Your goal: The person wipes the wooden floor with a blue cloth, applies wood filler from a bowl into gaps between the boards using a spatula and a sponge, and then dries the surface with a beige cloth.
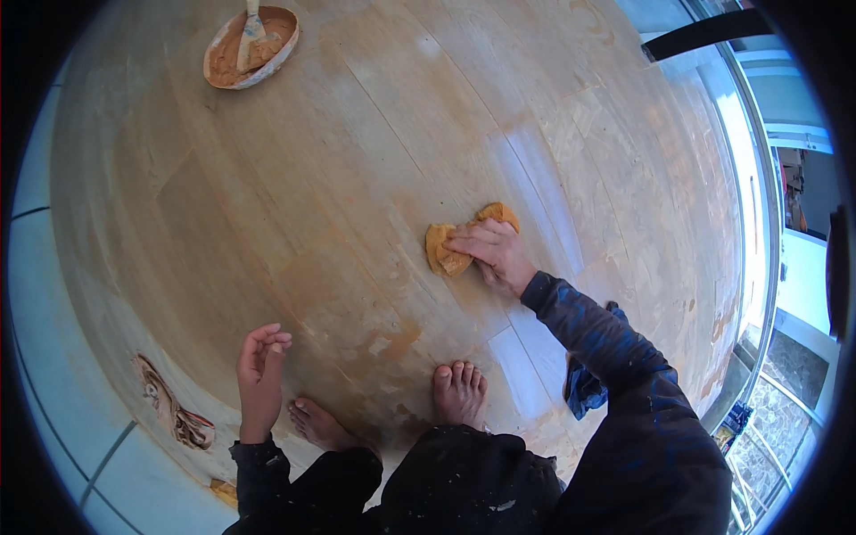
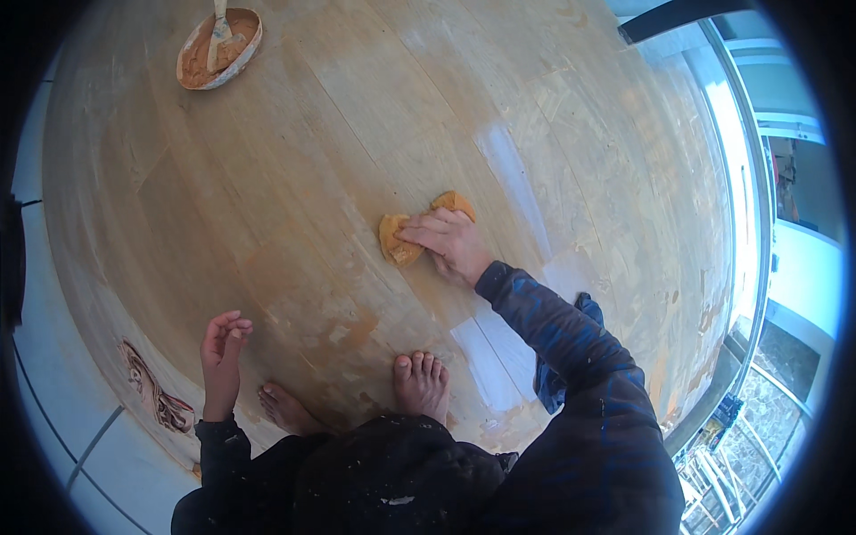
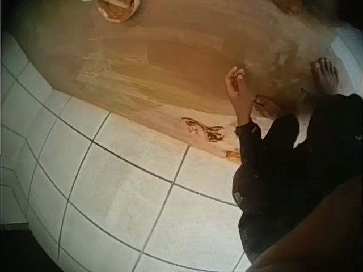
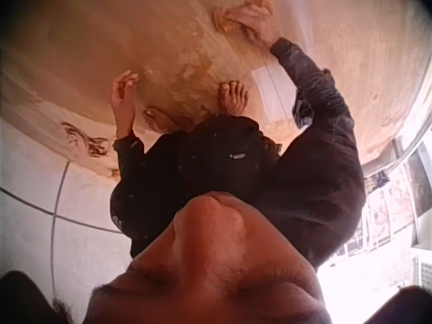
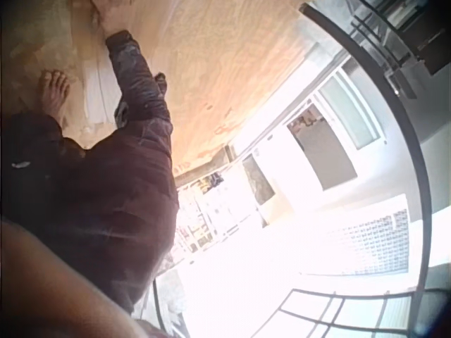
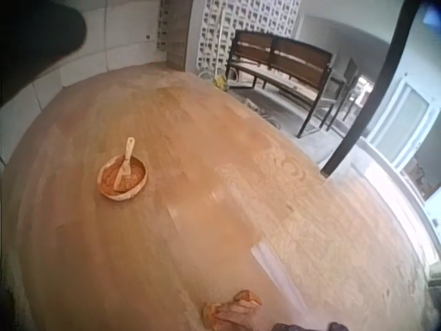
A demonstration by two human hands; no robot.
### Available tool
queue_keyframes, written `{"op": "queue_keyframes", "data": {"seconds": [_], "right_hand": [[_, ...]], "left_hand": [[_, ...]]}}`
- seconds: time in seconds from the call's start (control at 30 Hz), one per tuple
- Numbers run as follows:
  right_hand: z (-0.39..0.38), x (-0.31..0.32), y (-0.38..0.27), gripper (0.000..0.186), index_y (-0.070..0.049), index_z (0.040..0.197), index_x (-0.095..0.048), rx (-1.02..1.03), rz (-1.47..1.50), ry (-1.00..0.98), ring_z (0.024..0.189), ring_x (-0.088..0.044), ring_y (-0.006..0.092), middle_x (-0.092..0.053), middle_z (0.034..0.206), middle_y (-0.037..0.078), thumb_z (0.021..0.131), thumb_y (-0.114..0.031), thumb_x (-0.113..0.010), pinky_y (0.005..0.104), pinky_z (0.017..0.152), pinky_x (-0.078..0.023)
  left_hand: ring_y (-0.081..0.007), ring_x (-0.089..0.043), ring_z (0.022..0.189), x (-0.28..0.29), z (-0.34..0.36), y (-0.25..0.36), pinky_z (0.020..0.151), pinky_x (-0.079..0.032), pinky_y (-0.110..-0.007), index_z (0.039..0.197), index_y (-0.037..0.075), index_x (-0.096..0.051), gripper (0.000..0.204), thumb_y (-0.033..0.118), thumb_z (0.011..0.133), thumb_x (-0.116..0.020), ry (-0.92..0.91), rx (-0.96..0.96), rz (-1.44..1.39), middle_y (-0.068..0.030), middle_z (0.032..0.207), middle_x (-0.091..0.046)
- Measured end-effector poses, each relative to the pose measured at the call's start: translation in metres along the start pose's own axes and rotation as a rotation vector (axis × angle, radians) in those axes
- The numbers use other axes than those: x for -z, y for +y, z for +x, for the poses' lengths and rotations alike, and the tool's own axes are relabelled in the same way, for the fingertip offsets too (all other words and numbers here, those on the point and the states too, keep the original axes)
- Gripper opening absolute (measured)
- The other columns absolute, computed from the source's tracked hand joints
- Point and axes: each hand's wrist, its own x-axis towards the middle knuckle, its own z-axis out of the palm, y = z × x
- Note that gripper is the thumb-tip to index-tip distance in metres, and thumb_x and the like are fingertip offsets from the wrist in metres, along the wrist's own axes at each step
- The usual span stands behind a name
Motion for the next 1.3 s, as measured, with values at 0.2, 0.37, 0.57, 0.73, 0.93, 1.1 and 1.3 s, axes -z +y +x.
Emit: {"op": "queue_keyframes", "data": {"seconds": [0.2,0.37,0.57,0.73,0.93,1.1,1.3], "right_hand": [[-0.239,-0.009,-0.112,0.058,-0.018,0.126,-0.075,-0.295,-0.034,-0.162,0.117,-0.067,0.0289,-0.073,0.129,0.003,0.074,0.006,-0.065,0.0445,0.089,-0.052],[-0.273,0.021,-0.139,0.057,-0.01,0.128,-0.072,-0.399,0.188,-0.193,0.118,-0.067,0.0357,-0.073,0.126,0.012,0.077,0.014,-0.064,0.0446,0.1,-0.052],[0.064,0.061,-0.041,0.048,-0.008,0.139,-0.063,0.134,0.055,0.238,0.122,-0.06,0.0379,-0.067,0.135,0.014,0.094,0.007,-0.062,0.0433,0.105,-0.049],[0.26,-0.009,0.022,0.038,-0.02,0.14,-0.064,0.199,-0.311,0.223,0.125,-0.061,0.0335,-0.067,0.132,0.008,0.102,-0.014,-0.059,0.044,0.102,-0.049],[0.247,-0.045,0.03,0.031,-0.017,0.128,-0.069,0.185,-0.221,0.077,0.118,-0.064,0.0343,-0.069,0.119,0.01,0.1,-0.011,-0.056,0.0483,0.094,-0.05],[0.149,-0.062,-0.02,0.026,-0.006,0.118,-0.065,0.241,-0.088,-0.057,0.109,-0.064,0.0385,-0.067,0.109,0.016,0.092,-0.003,-0.061,0.0483,0.092,-0.05],[-0.053,-0.048,-0.072,0.041,-0.006,0.121,-0.062,0.053,-0.062,-0.159,0.105,-0.061,0.0386,-0.064,0.107,0.015,0.081,0.002,-0.065,0.0479,0.089,-0.046]], "left_hand": [[-0.0157,-0.064,0.112,0.005,-0.02,0.008,0.104,-0.049,-0.031,0.132,0.0,-0.06,0.026,0.009,0.108,-0.056,-0.067,-0.044,0.048,-0.0079,0.116,-0.067],[-0.0152,-0.063,0.113,0.022,-0.058,0.02,0.105,-0.048,-0.031,0.132,0.001,-0.06,0.026,0.009,0.108,-0.057,0.038,-0.089,0.039,-0.0079,0.118,-0.067],[-0.0152,-0.064,0.112,0.058,-0.11,0.026,0.104,-0.048,-0.032,0.132,0.001,-0.06,0.026,0.009,0.108,-0.058,0.153,-0.167,0.159,-0.0071,0.116,-0.068],[-0.0171,-0.065,0.109,0.089,-0.164,0.069,0.098,-0.05,-0.033,0.129,0.001,-0.062,0.025,0.003,0.104,-0.057,0.118,-0.16,0.468,-0.0085,0.113,-0.068],[-0.0193,-0.065,0.106,0.13,-0.202,0.077,0.093,-0.05,-0.033,0.127,0.002,-0.063,0.026,0.002,0.102,-0.06,0.061,-0.014,0.703,-0.0096,0.112,-0.069],[-0.0175,-0.066,0.104,0.155,-0.176,0.043,0.091,-0.051,-0.032,0.127,0.002,-0.063,0.024,0.004,0.102,-0.061,0.107,0.024,0.623,-0.0092,0.11,-0.07],[-0.0187,-0.067,0.103,0.141,-0.135,0.013,0.091,-0.052,-0.033,0.125,0.002,-0.063,0.024,0.003,0.101,-0.061,-0.014,-0.171,0.59,-0.0088,0.11,-0.07]]}}
